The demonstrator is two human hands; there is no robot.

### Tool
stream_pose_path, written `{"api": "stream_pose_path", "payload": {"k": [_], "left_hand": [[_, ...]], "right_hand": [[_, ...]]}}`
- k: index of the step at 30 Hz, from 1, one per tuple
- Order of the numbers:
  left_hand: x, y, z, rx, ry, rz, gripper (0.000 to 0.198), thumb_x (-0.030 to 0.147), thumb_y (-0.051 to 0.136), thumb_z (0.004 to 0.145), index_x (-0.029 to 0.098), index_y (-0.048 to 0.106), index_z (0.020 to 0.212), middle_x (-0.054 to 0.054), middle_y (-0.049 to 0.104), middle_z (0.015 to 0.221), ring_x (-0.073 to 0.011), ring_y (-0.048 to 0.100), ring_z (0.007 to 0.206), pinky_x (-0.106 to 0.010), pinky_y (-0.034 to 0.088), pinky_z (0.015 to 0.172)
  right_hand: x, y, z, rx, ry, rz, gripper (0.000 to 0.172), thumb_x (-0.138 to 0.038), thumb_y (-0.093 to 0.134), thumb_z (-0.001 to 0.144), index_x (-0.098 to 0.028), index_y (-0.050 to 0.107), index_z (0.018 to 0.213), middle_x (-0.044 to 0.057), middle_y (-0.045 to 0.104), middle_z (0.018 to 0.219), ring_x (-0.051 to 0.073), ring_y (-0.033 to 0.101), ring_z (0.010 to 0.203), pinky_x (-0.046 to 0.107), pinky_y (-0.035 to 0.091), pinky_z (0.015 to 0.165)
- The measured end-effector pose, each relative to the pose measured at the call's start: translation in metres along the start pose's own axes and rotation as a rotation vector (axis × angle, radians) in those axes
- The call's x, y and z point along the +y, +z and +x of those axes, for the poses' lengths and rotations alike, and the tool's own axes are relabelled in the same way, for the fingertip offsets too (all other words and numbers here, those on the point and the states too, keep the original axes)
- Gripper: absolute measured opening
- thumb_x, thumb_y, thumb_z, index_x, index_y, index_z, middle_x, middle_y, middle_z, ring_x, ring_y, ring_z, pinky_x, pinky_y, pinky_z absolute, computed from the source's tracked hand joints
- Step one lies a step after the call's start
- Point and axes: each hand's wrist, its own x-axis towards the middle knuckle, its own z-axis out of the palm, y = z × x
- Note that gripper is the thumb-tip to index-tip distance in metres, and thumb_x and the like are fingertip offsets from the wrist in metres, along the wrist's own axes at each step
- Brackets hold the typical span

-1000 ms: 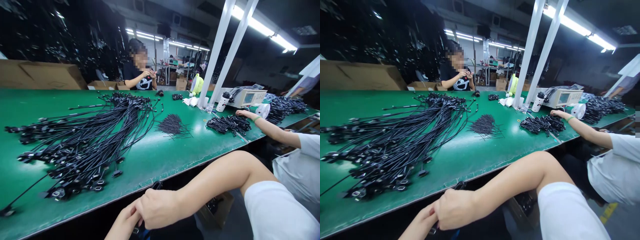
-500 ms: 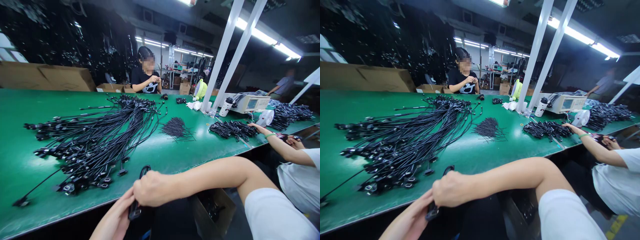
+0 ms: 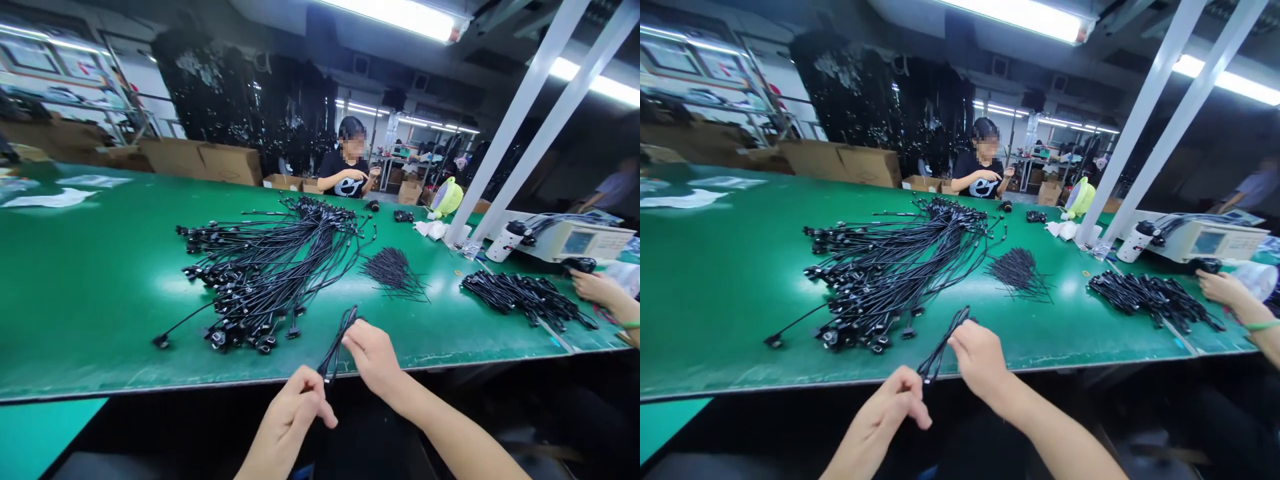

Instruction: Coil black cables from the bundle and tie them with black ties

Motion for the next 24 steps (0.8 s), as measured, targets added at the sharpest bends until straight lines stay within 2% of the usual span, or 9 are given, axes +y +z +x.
{"api": "stream_pose_path", "payload": {"k": [2,6,8,9,13,15,18,21,24], "left_hand": [[-0.008,0.005,0.005,-0.074,-0.130,-0.159,0.067,0.071,0.042,0.085,0.019,0.069,0.052,-0.008,0.059,0.070,-0.0194,0.054,0.067,-0.033,0.046,0.072],[-0.016,-0.002,0.018,-0.103,-0.480,-0.537,0.069,0.078,0.045,0.079,0.016,0.075,0.072,-0.008,0.067,0.075,-0.0214,0.059,0.075,-0.038,0.049,0.084],[-0.010,-0.013,0.019,-0.063,-0.510,-0.573,0.064,0.074,0.049,0.079,0.017,0.077,0.086,-0.010,0.071,0.093,-0.0243,0.062,0.091,-0.039,0.048,0.095],[-0.006,-0.017,0.017,-0.049,-0.463,-0.536,0.063,0.073,0.048,0.081,0.017,0.078,0.086,-0.011,0.071,0.103,-0.0263,0.061,0.102,-0.039,0.045,0.101],[0.002,-0.015,0.008,-0.010,-0.224,-0.221,0.052,0.067,0.059,0.077,0.019,0.077,0.071,-0.012,0.063,0.126,-0.0333,0.050,0.126,-0.042,0.034,0.114],[-0.006,-0.002,0.007,0.054,-0.175,-0.192,0.045,0.058,0.068,0.073,0.021,0.076,0.096,-0.010,0.056,0.138,-0.0331,0.047,0.132,-0.042,0.033,0.115],[-0.020,0.020,0.010,0.073,-0.228,-0.293,0.066,0.054,0.059,0.083,0.022,0.049,0.141,-0.010,0.042,0.152,-0.0299,0.039,0.141,-0.044,0.030,0.118],[-0.017,0.036,0.012,-0.014,-0.267,-0.193,0.067,0.048,0.048,0.092,0.017,0.034,0.150,-0.010,0.031,0.158,-0.0264,0.023,0.148,-0.042,0.013,0.123],[-0.009,0.044,0.021,-0.117,-0.132,-0.131,0.073,0.036,0.046,0.093,0.015,0.013,0.155,-0.008,0.013,0.163,-0.0229,0.012,0.151,-0.039,0.008,0.124]], "right_hand": [[-0.006,-0.006,0.001,0.030,-0.076,-0.033,0.030,-0.025,0.037,0.101,-0.017,0.052,0.076,0.002,0.050,0.073,0.014,0.044,0.069,0.027,0.031,0.064],[-0.027,0.005,-0.014,-0.063,-0.521,-0.199,0.024,-0.022,0.036,0.094,-0.018,0.050,0.075,0.002,0.047,0.069,0.016,0.038,0.062,0.031,0.022,0.058],[-0.030,0.014,-0.024,-0.127,-0.673,-0.283,0.018,-0.019,0.038,0.089,-0.017,0.048,0.074,0.002,0.045,0.069,0.016,0.036,0.060,0.032,0.018,0.056],[-0.029,0.016,-0.027,-0.148,-0.676,-0.294,0.016,-0.019,0.039,0.087,-0.018,0.048,0.074,0.002,0.045,0.069,0.016,0.036,0.059,0.032,0.018,0.055],[-0.015,0.012,-0.024,-0.108,-0.438,-0.263,0.021,-0.018,0.037,0.092,-0.018,0.050,0.076,0.002,0.049,0.070,0.016,0.038,0.062,0.032,0.023,0.057],[-0.010,0.007,-0.017,-0.041,-0.320,-0.265,0.027,-0.021,0.034,0.098,-0.018,0.051,0.077,0.002,0.051,0.071,0.016,0.041,0.065,0.031,0.027,0.060],[-0.009,0.004,-0.010,0.052,-0.208,-0.282,0.034,-0.025,0.033,0.102,-0.018,0.053,0.076,0.002,0.051,0.070,0.015,0.043,0.065,0.029,0.030,0.062],[-0.016,0.007,-0.014,0.083,-0.088,-0.233,0.033,-0.022,0.033,0.102,-0.018,0.058,0.081,0.004,0.054,0.074,0.016,0.048,0.070,0.029,0.035,0.067],[-0.019,0.008,-0.022,0.035,0.022,-0.112,0.027,-0.026,0.036,0.102,-0.015,0.060,0.107,0.012,0.060,0.105,0.023,0.053,0.096,0.035,0.040,0.085]]}}
